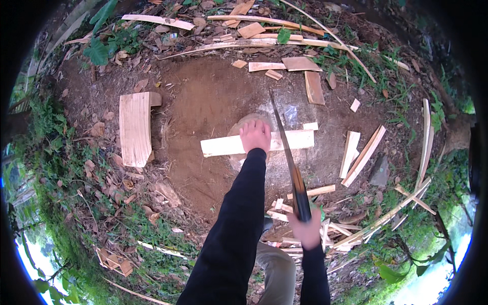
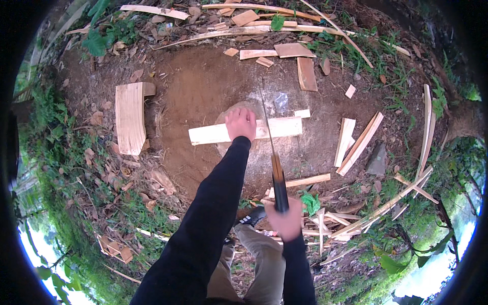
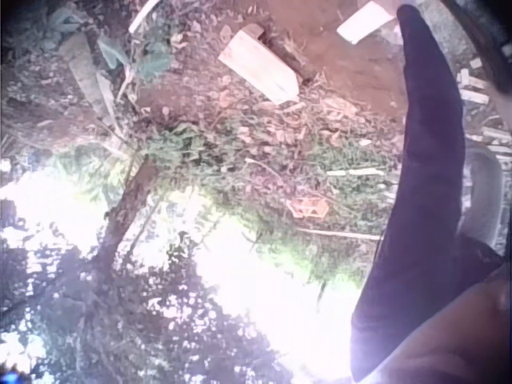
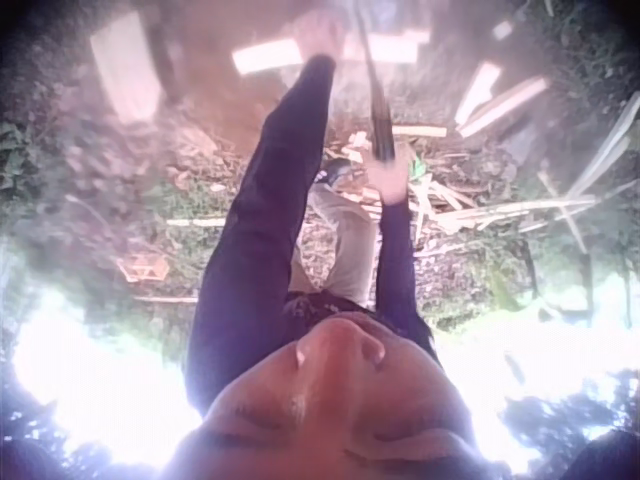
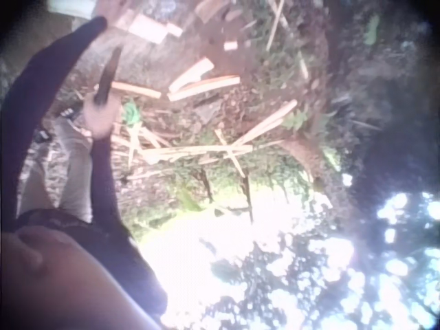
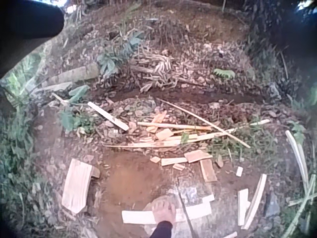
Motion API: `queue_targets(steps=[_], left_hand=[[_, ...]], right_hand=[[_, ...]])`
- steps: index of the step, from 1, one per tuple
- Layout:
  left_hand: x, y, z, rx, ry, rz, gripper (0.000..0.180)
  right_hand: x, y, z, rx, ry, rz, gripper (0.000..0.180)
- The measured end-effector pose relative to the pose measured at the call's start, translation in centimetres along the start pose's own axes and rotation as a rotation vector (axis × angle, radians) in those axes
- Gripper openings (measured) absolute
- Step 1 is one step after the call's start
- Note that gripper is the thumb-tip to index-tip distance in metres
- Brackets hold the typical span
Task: The person uses a machete to split a piece of wood into smaller sections on a large rock in a forest setting. They repeatedly position the wood, strike it with the blade, and adjust the pieces to continue the splitting process.
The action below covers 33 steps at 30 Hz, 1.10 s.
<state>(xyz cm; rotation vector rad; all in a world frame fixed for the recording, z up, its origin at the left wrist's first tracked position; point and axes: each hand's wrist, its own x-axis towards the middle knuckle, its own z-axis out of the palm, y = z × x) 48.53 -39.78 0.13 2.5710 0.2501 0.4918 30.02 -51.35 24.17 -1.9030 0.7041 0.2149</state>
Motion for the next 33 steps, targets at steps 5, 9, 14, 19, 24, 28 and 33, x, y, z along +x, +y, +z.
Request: queue_targets(steps=[5,9,14,19,24,28,33], left_hand=[[-0.1,-0.9,-0.3,0.041,0.071,0.015,0.021],[-0.6,-0.7,0.3,0.019,0.051,-0.002,0.023],[-0.2,-0.2,0.4,0.045,0.08,0.027,0.025],[-0.8,-1.1,0.2,0.049,-0.004,0.001,0.018],[-0.4,0.2,0.4,0.045,0.015,0.008,0.02],[-0.8,-1.2,0.3,0.035,-0.008,-0.011,0.021],[-0.6,-0.7,0.6,0.067,0.018,0.019,0.021]], right_hand=[[-6.0,0.2,-4.2,-0.19,-0.195,0.001,0.026],[-10.3,-1.9,-7.0,-0.185,-0.152,0.06,0.024],[2.8,1.7,1.5,-0.081,-0.106,-0.152,0.028],[-9.6,1.6,-6.2,-0.137,-0.178,0.004,0.02],[-1.0,1.6,-0.9,-0.196,-0.156,-0.201,0.023],[-2.2,1.3,-1.0,-0.153,-0.158,-0.143,0.024],[-9.0,-0.8,-6.2,-0.215,-0.251,-0.07,0.021]])
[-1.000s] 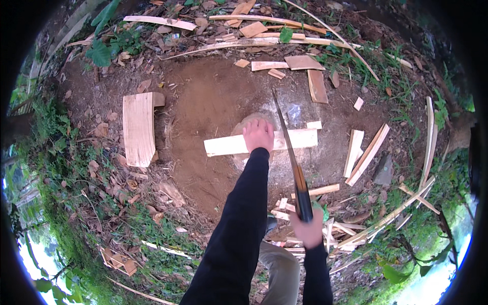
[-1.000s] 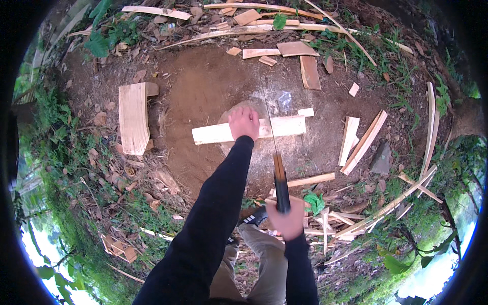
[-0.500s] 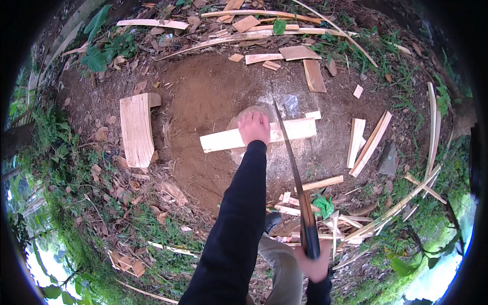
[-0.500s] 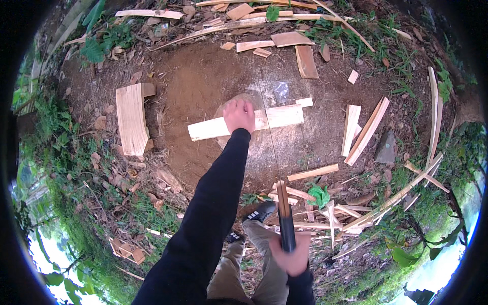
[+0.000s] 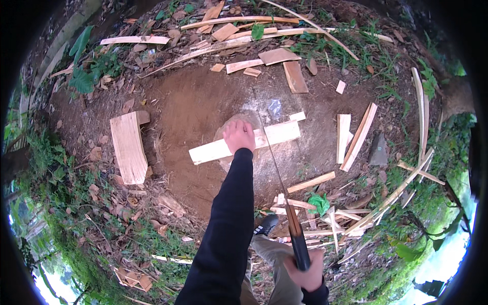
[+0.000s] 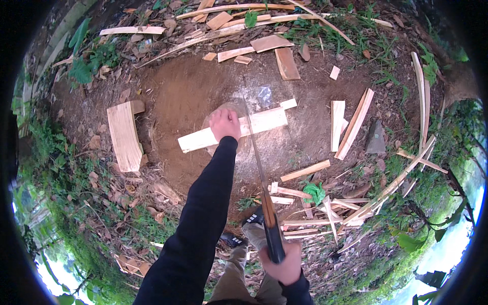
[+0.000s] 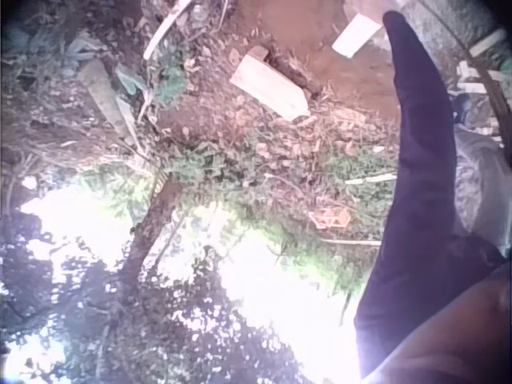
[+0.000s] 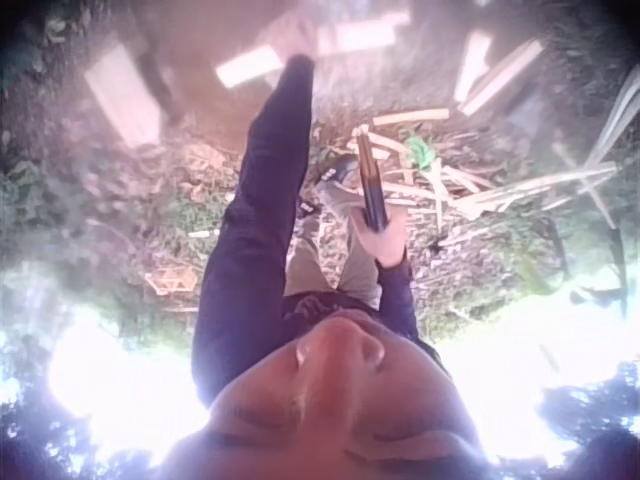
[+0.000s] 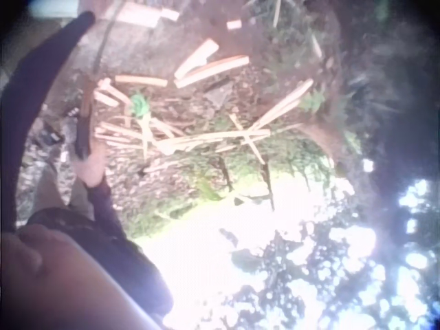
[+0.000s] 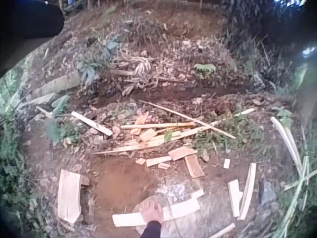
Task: The person uses a machete to split a piece of wood into smaller sections on a large rock in a forest setting. They repeatedly position the wood, strike it with the blade, and adjust the pieces to continue the splitting process.
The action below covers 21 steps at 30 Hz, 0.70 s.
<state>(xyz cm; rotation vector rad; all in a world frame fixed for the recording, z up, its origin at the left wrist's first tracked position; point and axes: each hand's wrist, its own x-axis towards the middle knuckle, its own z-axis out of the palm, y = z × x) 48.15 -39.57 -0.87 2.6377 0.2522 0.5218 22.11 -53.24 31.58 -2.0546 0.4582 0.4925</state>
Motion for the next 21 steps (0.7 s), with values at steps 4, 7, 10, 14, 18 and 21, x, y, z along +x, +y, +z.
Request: queue_targets(steps=[4,7,10,14,18,21], left_hand=[[-0.5,0.4,0.0,-0.023,-0.018,0.009,0.021],[0.1,-0.5,-0.6,0.012,-0.01,0.006,0.02],[0.1,-0.6,-0.6,0.025,-0.015,-0.013,0.019],[0.2,0.6,-0.3,0.007,-0.038,0.003,0.019],[-0.2,-0.1,-0.6,-0.033,-0.072,-0.01,0.018],[0.1,-0.8,-0.6,0.031,-0.097,-0.023,0.017]], right_hand=[[12.3,1.3,4.7,0.048,0.143,-0.094,0.028],[7.1,0.7,3.4,-0.066,0.194,-0.21,0.029],[-2.2,-0.4,-0.4,-0.045,-0.086,0.1,0.012],[5.8,1.7,3.2,-0.022,0.162,-0.113,0.026],[10.3,2.2,5.2,0.036,0.168,-0.035,0.025],[2.0,0.0,2.1,0.034,0.069,-0.075,0.018]])
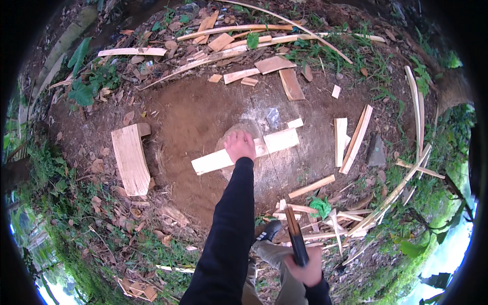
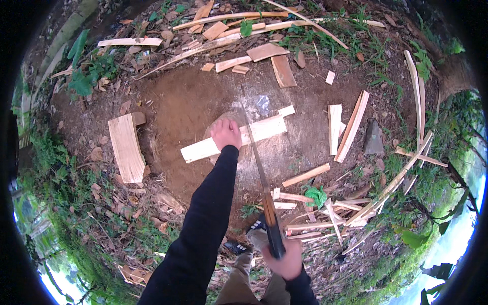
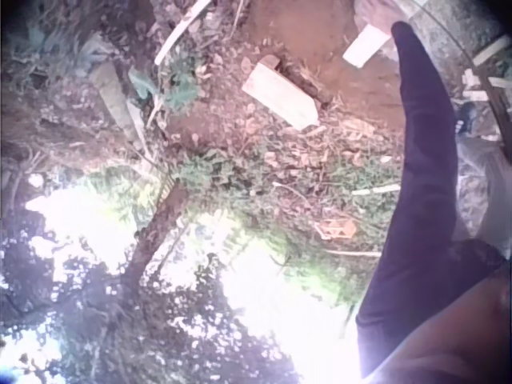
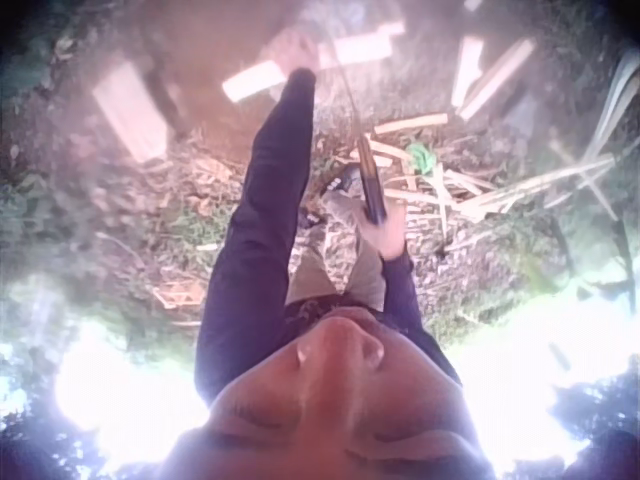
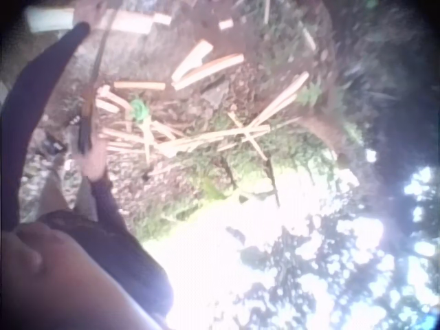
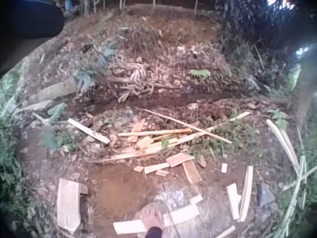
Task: The person uses a machete to split a piece of wood into smaller sections on a large rock in a forest setting. They repeatedly position the wood, strike it with the blade, and adjust the pieces to continue the splitting process.
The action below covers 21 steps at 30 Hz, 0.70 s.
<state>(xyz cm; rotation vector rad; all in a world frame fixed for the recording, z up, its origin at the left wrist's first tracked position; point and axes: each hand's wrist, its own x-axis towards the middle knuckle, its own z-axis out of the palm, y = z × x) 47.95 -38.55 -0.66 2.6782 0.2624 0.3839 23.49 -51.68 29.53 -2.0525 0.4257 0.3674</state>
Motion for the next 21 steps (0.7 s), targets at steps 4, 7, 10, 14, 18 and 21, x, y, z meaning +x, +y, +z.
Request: queue_targets(steps=[4,7,10,14,18,21], left_hand=[[-0.6,0.4,0.0,-0.046,0.087,0.045,0.018],[0.1,1.9,0.2,-0.075,0.094,0.057,0.02],[0.4,0.1,0.2,-0.037,0.044,0.017,0.016],[-0.3,0.4,0.3,-0.029,0.075,0.033,0.018],[0.2,1.5,0.7,-0.013,0.138,0.068,0.021],[0.2,0.9,0.8,-0.049,0.078,0.034,0.02]], right_hand=[[-2.0,0.8,-0.3,-0.046,0.017,0.014,0.018],[9.4,5.6,4.6,0.032,0.142,-0.017,0.023],[6.5,3.3,3.1,-0.034,0.019,0.019,0.026],[-4.5,3.2,0.2,0.045,0.027,0.03,0.014],[5.2,3.7,2.7,0.057,0.06,-0.001,0.021],[7.3,3.4,3.7,0.064,0.061,-0.03,0.02]])
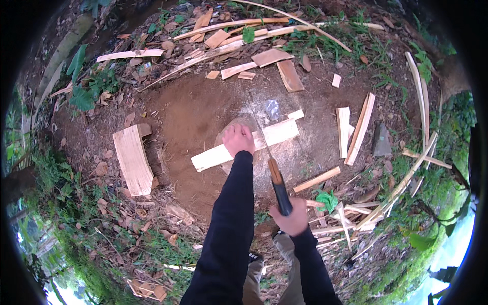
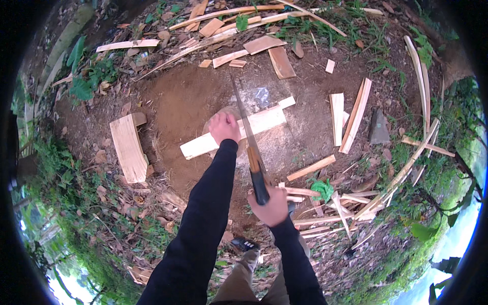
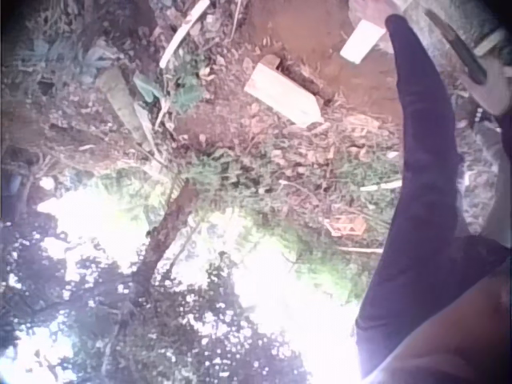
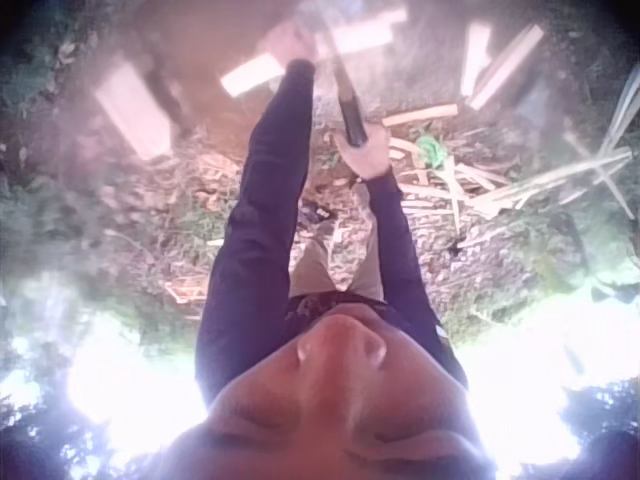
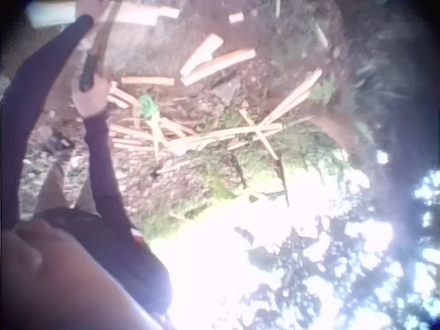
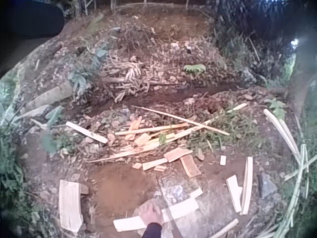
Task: The person uses a machete to split a piece of wood into smaller sections on a large rock in a forest setting. They repeatedly position the wood, strike it with the blade, and adjust the pieces to continue the splitting process.
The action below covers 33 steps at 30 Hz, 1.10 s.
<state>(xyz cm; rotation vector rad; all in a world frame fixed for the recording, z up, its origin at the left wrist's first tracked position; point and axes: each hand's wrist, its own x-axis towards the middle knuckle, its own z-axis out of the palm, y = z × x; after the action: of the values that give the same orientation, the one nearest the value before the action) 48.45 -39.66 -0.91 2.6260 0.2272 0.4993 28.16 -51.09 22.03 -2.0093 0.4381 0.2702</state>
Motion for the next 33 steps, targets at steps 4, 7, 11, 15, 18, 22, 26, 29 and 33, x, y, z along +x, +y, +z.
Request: queue_targets(steps=[4,7,11,15,18,22,26,29,33], left_hand=[[-0.1,-0.4,-0.5,0.048,-0.008,-0.017,0.021],[-0.2,0.0,-0.7,0.049,-0.022,-0.022,0.021],[-0.1,0.4,-0.5,0.019,-0.008,0.008,0.021],[0.1,-0.5,-0.7,0.048,-0.019,-0.007,0.021],[-0.2,-0.2,-0.9,-0.004,0.026,-0.012,0.02],[0.3,1.3,-0.2,-0.032,0.078,0.047,0.021],[0.1,-0.4,-0.7,0.004,0.061,0.018,0.022],[0.1,-0.1,-0.9,0.022,0.009,-0.017,0.021],[-0.2,0.5,-0.8,0.011,0.051,0.007,0.023]], right_hand=[[-9.9,-2.3,-5.6,0.015,-0.133,0.11,0.013],[-8.6,-1.3,-4.9,-0.077,-0.088,0.074,0.022],[3.1,0.1,0.2,0.094,-0.064,0.11,0.025],[-6.1,-0.9,-3.0,-0.204,-0.068,-0.074,0.019],[-10.5,-3.8,-5.5,0.076,-0.049,0.094,0.02],[1.3,1.9,-0.6,-0.045,0.048,-0.032,0.023],[-1.5,-0.5,-1.8,-0.01,-0.042,-0.007,0.021],[-11.8,-2.4,-6.6,0.063,-0.179,0.212,0.011],[-6.3,-1.2,-4.2,-0.068,-0.077,0.044,0.02]])
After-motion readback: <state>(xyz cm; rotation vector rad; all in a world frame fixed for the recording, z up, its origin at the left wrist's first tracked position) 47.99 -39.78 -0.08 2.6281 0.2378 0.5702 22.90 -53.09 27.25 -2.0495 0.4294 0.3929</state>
